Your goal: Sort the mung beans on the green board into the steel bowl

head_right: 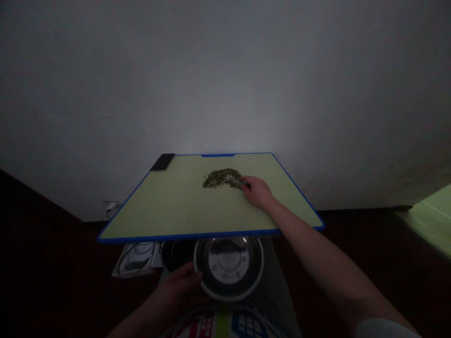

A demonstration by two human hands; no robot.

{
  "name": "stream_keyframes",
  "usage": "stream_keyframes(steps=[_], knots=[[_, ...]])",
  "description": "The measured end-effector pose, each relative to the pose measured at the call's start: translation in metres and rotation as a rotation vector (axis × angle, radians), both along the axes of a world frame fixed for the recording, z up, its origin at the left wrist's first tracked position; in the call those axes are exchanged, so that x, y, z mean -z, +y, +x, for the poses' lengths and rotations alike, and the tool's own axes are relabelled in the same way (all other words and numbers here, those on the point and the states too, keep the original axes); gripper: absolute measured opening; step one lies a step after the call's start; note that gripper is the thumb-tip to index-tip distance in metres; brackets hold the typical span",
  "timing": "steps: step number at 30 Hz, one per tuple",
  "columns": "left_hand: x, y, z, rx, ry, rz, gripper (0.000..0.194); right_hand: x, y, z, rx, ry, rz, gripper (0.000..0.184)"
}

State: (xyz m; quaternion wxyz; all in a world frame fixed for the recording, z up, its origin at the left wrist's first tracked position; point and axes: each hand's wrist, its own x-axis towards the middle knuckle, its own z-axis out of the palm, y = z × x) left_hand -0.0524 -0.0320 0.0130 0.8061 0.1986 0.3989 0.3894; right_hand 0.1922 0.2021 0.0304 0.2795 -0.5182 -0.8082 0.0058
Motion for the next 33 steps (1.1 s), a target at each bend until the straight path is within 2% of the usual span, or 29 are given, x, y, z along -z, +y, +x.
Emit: stream_keyframes(steps=[5,16,27,33], knots=[[0.006,0.000,-0.001,-0.014,-0.003,0.002,0.022,-0.001,0.002,-0.001,-0.012,-0.014,-0.010,0.033],[0.019,0.000,-0.001,-0.033,-0.033,0.038,0.028,-0.018,0.015,0.000,-0.088,-0.149,-0.035,0.032],[0.006,-0.001,-0.002,-0.019,-0.001,0.035,0.022,-0.011,0.008,-0.003,-0.046,-0.002,-0.028,0.031],[0.011,0.000,-0.002,-0.023,-0.028,-0.006,0.026,-0.007,0.010,-0.003,-0.060,0.011,-0.026,0.030]])
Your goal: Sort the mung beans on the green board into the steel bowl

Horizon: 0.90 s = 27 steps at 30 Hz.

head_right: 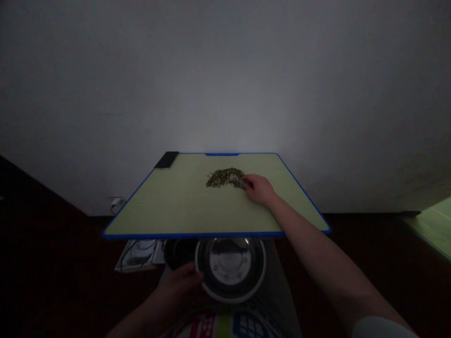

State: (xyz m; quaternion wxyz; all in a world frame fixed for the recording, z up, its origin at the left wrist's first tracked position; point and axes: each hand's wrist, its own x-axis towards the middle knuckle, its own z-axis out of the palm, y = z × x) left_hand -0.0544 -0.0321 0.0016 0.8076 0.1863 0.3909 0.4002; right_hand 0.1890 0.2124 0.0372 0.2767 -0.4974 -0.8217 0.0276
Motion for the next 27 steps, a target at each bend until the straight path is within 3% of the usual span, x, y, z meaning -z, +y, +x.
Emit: stream_keyframes(steps=[27], knots=[[-0.0049,-0.0007,0.0002,0.007,-0.009,0.032,0.022,-0.0001,-0.0005,-0.0044,0.067,-0.036,0.024,0.030]])
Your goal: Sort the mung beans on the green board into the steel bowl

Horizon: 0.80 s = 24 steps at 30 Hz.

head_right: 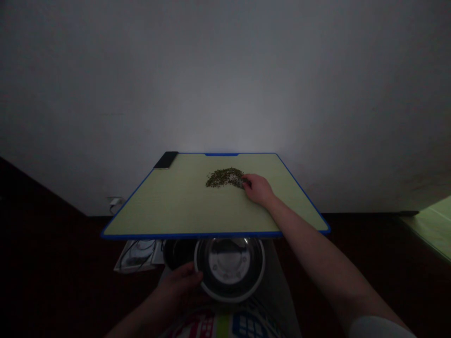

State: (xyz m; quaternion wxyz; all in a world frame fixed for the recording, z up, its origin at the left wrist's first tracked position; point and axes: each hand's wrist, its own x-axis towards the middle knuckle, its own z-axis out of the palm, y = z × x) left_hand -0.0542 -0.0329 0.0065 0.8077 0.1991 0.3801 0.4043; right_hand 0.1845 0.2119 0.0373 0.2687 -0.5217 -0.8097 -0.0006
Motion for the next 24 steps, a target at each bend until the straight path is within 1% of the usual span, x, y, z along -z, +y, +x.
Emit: stream_keyframes(steps=[4,9,13,17,24], knots=[[0.0001,-0.0002,0.0001,-0.008,-0.005,0.002,0.023,0.0001,-0.0005,-0.0018,0.004,0.004,0.001,0.031],[-0.0010,-0.0007,-0.0008,0.012,0.012,0.000,0.021,-0.0006,-0.0011,-0.0031,0.012,-0.005,0.014,0.032],[0.0032,0.0001,-0.0003,0.006,-0.009,0.001,0.023,0.0001,-0.0007,-0.0025,0.004,-0.009,0.015,0.031],[0.0066,0.0006,0.0004,-0.006,0.029,-0.022,0.024,0.0008,-0.0005,-0.0021,-0.019,-0.008,0.022,0.031],[0.0020,-0.0001,-0.0005,-0.004,0.020,-0.018,0.020,0.0007,-0.0004,-0.0043,-0.024,-0.004,0.002,0.030]])
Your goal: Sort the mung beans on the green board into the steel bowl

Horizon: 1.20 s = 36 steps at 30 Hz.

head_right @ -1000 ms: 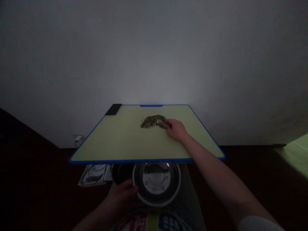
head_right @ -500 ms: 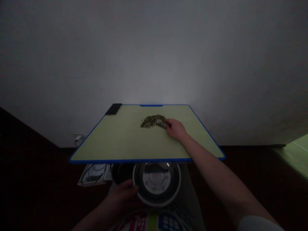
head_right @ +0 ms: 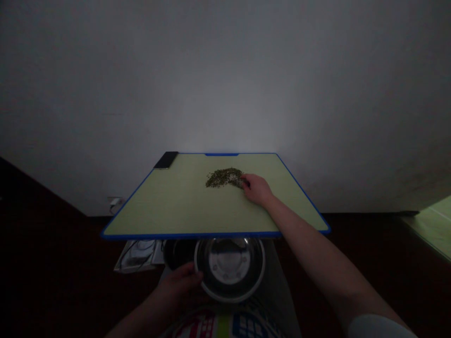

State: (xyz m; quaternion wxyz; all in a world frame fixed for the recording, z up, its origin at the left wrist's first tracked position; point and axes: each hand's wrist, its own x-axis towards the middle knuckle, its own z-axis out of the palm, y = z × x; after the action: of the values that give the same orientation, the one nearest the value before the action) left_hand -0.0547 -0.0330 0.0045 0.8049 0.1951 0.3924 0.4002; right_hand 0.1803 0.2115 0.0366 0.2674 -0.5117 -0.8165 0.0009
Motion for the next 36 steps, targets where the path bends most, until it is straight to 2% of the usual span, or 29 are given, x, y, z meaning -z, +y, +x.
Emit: stream_keyframes(steps=[9,17,36], knots=[[0.0064,0.0007,-0.0002,-0.005,-0.008,0.004,0.021,-0.0007,0.0003,-0.0024,0.020,-0.012,0.012,0.031],[0.0008,0.0002,0.0011,-0.003,-0.016,0.000,0.020,-0.0019,-0.0004,-0.0010,0.043,-0.002,-0.011,0.032],[0.0044,0.0005,-0.0004,-0.013,-0.011,0.010,0.026,0.0014,0.0025,0.0003,0.028,0.010,-0.006,0.032]])
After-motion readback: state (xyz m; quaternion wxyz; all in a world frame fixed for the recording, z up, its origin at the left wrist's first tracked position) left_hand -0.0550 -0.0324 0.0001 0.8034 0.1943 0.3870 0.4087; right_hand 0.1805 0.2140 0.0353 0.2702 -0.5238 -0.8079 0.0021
